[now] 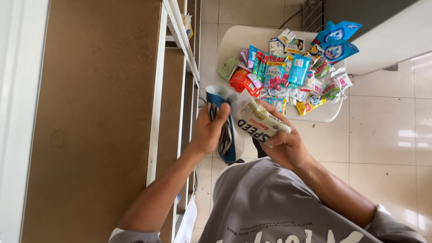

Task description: Wiping individual packaged products with a cloth and placing them onto a store shelf.

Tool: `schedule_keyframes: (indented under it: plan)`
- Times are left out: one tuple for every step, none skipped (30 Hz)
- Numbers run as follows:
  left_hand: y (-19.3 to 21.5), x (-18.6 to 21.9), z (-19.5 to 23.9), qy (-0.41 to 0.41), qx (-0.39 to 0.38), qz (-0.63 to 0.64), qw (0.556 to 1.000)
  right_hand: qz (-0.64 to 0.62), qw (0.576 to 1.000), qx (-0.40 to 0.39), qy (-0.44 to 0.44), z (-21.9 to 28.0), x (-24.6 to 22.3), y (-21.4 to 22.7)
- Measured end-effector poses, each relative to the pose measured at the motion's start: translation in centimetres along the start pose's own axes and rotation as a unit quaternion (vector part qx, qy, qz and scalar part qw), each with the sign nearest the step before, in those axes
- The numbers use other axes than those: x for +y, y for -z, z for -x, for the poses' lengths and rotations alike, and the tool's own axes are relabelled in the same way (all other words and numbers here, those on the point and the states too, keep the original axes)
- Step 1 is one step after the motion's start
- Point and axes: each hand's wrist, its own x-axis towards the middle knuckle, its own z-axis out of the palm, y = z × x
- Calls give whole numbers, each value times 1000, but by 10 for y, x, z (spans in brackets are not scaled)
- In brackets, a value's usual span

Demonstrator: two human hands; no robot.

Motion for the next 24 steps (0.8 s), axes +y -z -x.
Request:
schedule_keyframes:
  plan:
    - [-15, 32, 1, -2, 2, -1, 1000, 0, 1000, -2, 0, 0, -2, 2]
    - [-30, 64, 3, -6, -16, 13, 1000, -13, 1000, 8, -1, 0, -4, 4]
    - [-45, 95, 7, -7, -31, 27, 999, -28, 999, 19, -5, 1, -5, 5]
    - [-48, 99, 10, -6, -27, 26, 999, -30, 999, 18, -8, 1, -6, 9]
    - [-51, 103, 10, 8, -8, -10, 1000, -24, 1000, 10, -2, -1, -9, 13]
    - [-54, 108, 10, 22, 11, -45, 999, -18, 1000, 2, 5, -4, -13, 18]
    - [-57, 114, 12, 22, 14, -46, 999, -19, 1000, 0, 3, -2, -15, 30]
    - [-60, 120, 15, 4, 10, -50, 999, 63, 998, 4, 16, -1, -17, 43]
    - [-62, 126, 16, -18, 8, -55, 998, 145, 989, 4, 29, -4, -20, 56]
    - [-65, 131, 14, -21, 13, -58, 998, 145, 989, -3, 28, -6, -27, 53]
    - [-69, 136, 16, -9, 14, -82, 997, 227, 972, -42, 31, -5, -33, 50]
    - [-72, 140, 19, 3, 14, -106, 994, 307, 947, -82, 35, -4, -39, 47]
    - [-76, 145, 15, 1, 25, -107, 994, 307, 947, -93, 29, -6, -45, 41]
    - [-80, 151, 11, 1, 15, -76, 997, 300, 945, -119, 58, -7, -50, 35]
    - [-84, 158, 7, -4, 6, -46, 999, 292, 941, -148, 88, -11, -58, 28]
    - [-88, 159, 5, -11, 17, -49, 999, 292, 939, -162, 86, -12, -61, 34]
    - [-92, 159, 3, 17, 35, -2, 999, 265, 946, -164, 89, -12, -65, 40]
    - [-97, 159, 2, 43, 52, 46, 997, 238, 952, -166, 92, -14, -70, 45]
    - [-104, 156, 2, 37, 66, 46, 996, 237, 951, -179, 84, -18, -74, 53]
    - [-112, 151, 1, 53, 80, 71, 993, 272, 938, -188, 106, -24, -79, 60]
    - [-119, 146, 1, 69, 92, 95, 989, 305, 923, -196, 130, -28, -82, 68]
    - [-125, 148, 1, 63, 105, 95, 988, 302, 922, -209, 124, -33, -86, 70]
    - [-132, 147, -1, 77, 115, 142, 980, 279, 922, -238, 121, -38, -90, 73]
    - [-138, 147, -2, 89, 124, 188, 970, 256, 922, -267, 118, -43, -95, 77]
